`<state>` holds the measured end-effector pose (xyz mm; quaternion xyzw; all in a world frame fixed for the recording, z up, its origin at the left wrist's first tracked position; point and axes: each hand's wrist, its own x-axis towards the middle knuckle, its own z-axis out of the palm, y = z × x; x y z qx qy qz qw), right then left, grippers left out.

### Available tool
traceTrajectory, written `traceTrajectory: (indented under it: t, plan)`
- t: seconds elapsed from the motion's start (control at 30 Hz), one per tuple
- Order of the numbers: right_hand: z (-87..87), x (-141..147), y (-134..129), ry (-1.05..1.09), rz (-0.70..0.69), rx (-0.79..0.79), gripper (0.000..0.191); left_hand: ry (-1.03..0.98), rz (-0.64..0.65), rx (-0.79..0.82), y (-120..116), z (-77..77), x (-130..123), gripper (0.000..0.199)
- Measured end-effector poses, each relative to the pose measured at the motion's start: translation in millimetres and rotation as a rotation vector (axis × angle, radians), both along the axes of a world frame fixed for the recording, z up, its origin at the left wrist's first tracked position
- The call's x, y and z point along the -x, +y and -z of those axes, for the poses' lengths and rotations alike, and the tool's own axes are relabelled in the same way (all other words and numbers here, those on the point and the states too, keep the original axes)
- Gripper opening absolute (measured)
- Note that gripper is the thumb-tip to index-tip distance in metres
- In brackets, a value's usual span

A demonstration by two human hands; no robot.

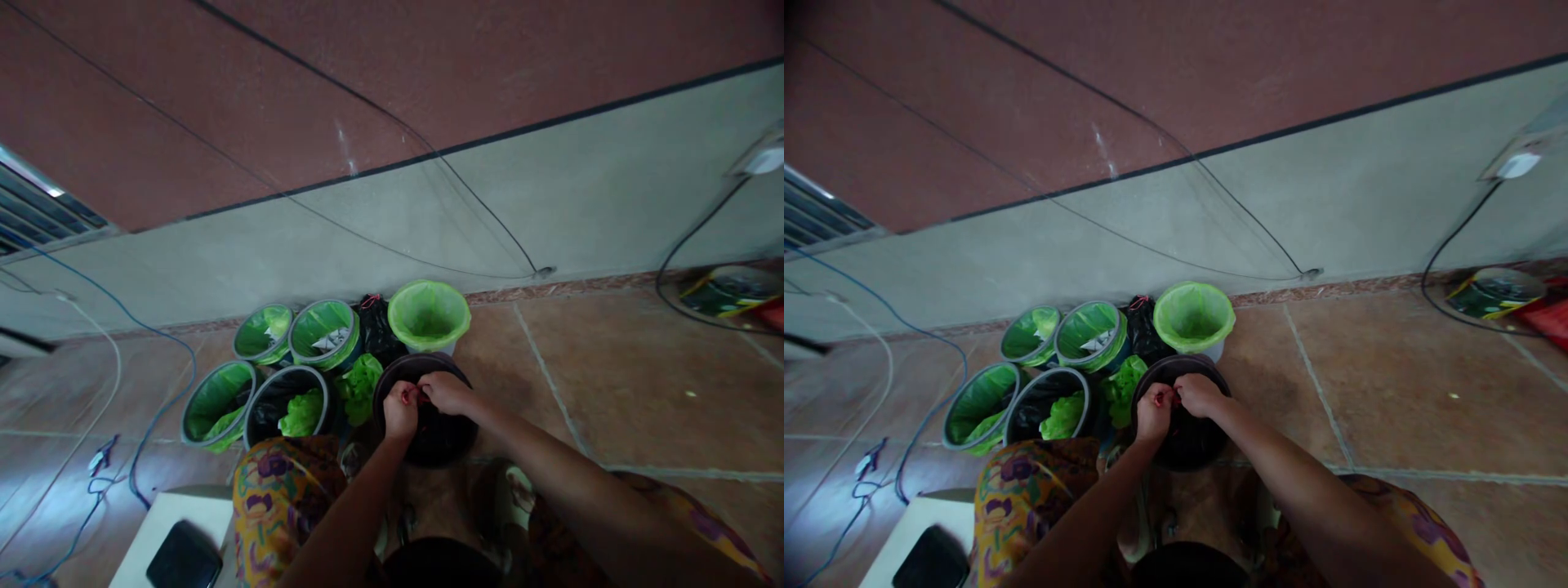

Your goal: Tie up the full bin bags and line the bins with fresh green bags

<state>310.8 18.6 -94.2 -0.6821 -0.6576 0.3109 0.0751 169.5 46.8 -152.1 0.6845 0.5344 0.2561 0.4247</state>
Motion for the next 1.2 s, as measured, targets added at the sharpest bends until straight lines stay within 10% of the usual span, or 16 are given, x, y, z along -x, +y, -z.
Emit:
traceTrajectory:
  t: [0.33, 0.8, 1.07, 1.2]
  plan:
    - [13.6, -1.7, 3.2, 0.233, 0.16, 0.146, 0.03, -0.059, 0.04, 0.045, 0.0, 0.0, 4.1, 0.016]
    - [11.7, -2.4, -6.4, -0.109, 0.113, 0.103, 0.03, 0.066, 0.039, 0.122, 3.7, 17.5, 38.7, 0.014]
    - [12.0, 8.9, -14.9, -0.063, 0.017, 0.212, 0.098, 0.014, 0.156, 0.224, 1.6, 22.9, 33.0, 0.088]
    - [18.8, 19.6, -20.6, -0.086, -0.033, 0.177, 0.058, 0.131, 0.301, 0.219, 0.5, 22.0, 19.3, 0.047]
